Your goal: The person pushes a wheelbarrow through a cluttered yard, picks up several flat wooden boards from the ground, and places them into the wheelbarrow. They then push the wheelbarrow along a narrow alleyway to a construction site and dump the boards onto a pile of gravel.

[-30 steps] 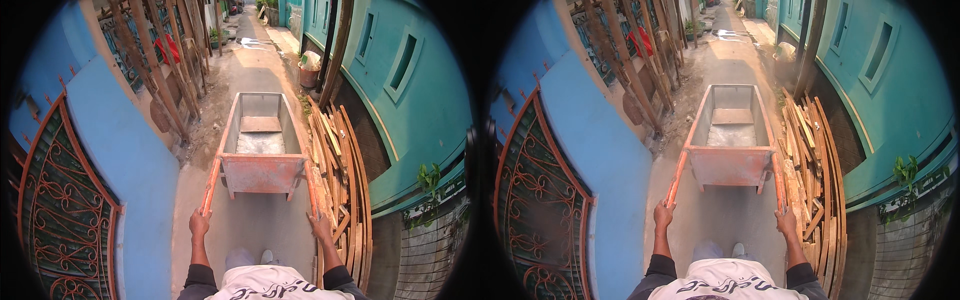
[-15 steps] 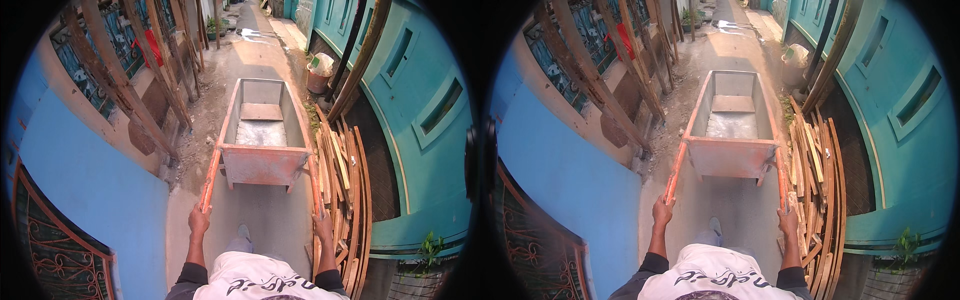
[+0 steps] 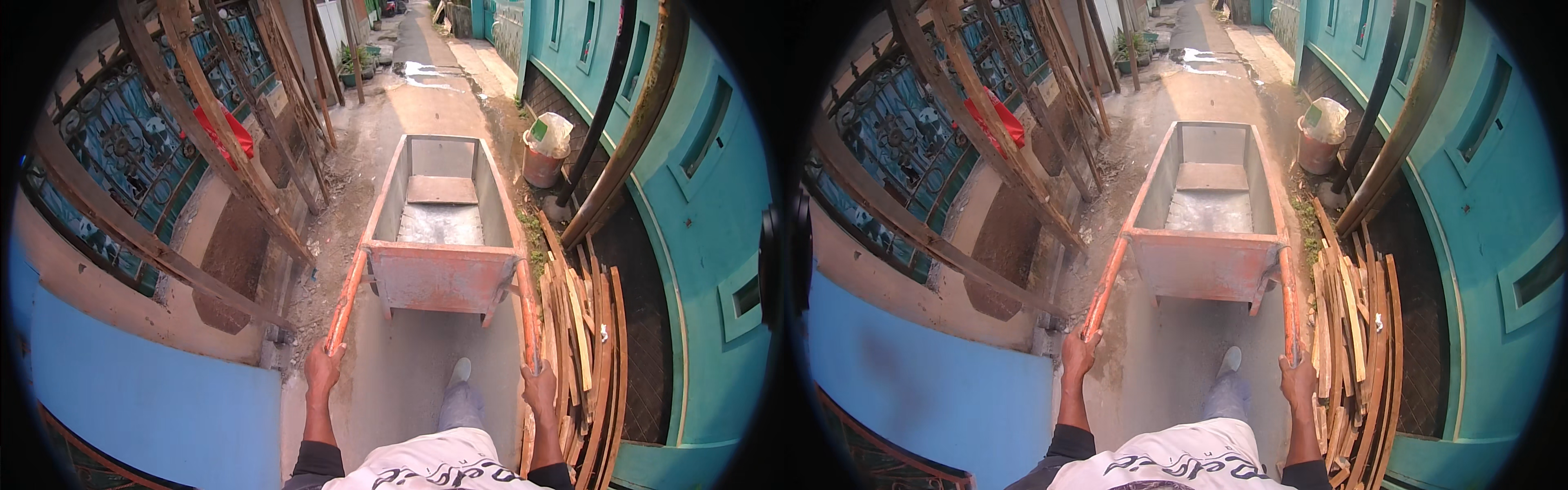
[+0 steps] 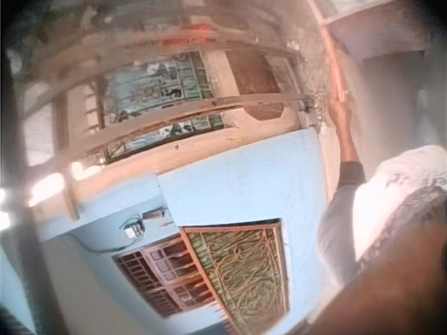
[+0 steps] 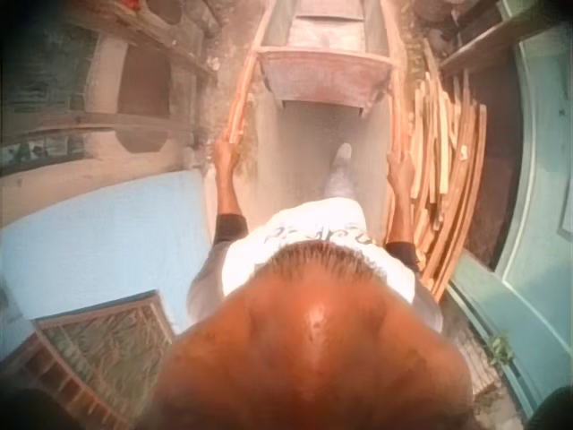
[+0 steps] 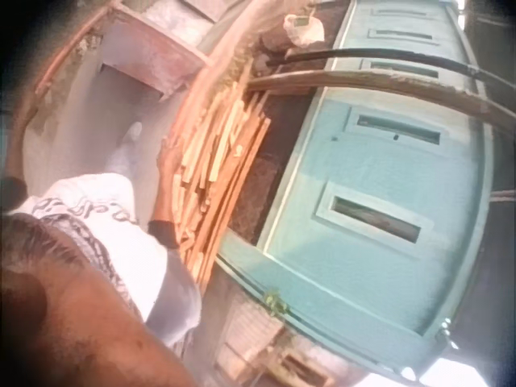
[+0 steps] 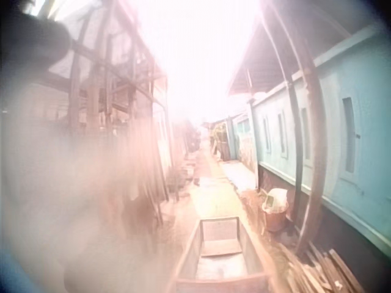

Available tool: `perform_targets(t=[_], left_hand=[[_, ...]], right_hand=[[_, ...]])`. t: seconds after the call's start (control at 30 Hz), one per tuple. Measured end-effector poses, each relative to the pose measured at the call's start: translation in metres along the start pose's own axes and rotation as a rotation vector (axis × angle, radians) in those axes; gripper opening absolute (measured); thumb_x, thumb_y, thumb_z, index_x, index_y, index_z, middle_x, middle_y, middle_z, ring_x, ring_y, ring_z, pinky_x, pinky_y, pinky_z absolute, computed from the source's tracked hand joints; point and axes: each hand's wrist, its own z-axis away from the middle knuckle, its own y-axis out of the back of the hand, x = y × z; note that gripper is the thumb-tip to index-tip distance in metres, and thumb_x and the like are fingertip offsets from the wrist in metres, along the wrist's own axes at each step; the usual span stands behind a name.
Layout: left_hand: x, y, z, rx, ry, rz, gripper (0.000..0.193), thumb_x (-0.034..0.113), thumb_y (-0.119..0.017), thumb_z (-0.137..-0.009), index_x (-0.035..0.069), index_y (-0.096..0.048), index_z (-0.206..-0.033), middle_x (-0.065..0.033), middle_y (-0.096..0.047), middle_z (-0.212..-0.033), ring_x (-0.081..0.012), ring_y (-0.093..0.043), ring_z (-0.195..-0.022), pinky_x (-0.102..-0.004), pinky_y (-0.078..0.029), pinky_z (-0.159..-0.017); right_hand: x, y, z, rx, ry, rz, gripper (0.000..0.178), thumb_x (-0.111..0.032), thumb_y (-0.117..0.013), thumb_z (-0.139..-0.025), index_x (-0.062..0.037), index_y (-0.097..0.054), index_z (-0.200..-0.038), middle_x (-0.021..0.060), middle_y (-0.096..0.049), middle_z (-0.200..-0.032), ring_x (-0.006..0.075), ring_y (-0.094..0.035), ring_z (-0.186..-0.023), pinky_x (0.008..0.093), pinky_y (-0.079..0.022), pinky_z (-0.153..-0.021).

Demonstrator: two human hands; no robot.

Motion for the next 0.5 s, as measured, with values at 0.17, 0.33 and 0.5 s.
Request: perform_targets(t=[0.17,0.33,0.5], left_hand=[[0.077,0.009,-0.105,0.034,-0.017,0.007,0.045,0.040,-0.076,-0.084,0.000,-0.072,-0.105,-0.0260,-0.071,-0.090,-0.0438,-0.069,-0.087,-0.0502,-0.052,-0.078],[0.140,0.029,-0.206,0.014,0.019,-0.036,0.045,0.042,-0.076,-0.083,0.003,-0.073,-0.105,-0.0254,-0.071,-0.088,-0.0433,-0.069,-0.086,-0.0504,-0.051,-0.077],[0.179,0.018,-0.286,0.026,0.007,-0.013,0.043,0.040,-0.078,-0.082,0.005,-0.074,-0.108,-0.0246,-0.071,-0.087,-0.0426,-0.069,-0.086,-0.0491,-0.051,-0.076]], right_hand=[[-0.076,-0.014,-0.093,-0.044,-0.015,0.037,0.040,-0.026,-0.072,-0.088,0.0032,-0.059,-0.113,0.0172,-0.064,-0.077,0.0294,-0.065,-0.061,0.0403,-0.052,-0.057],[-0.231,0.000,-0.157,-0.160,-0.144,0.043,0.042,-0.027,-0.070,-0.092,0.0040,-0.057,-0.117,0.0199,-0.068,-0.081,0.0325,-0.070,-0.070,0.0446,-0.055,-0.068],[-0.200,-0.046,-0.264,-0.103,0.123,-0.018,0.034,-0.023,-0.069,-0.092,0.0024,-0.055,-0.110,0.0100,-0.058,-0.068,0.0222,-0.060,-0.049,0.0369,-0.049,-0.043]])
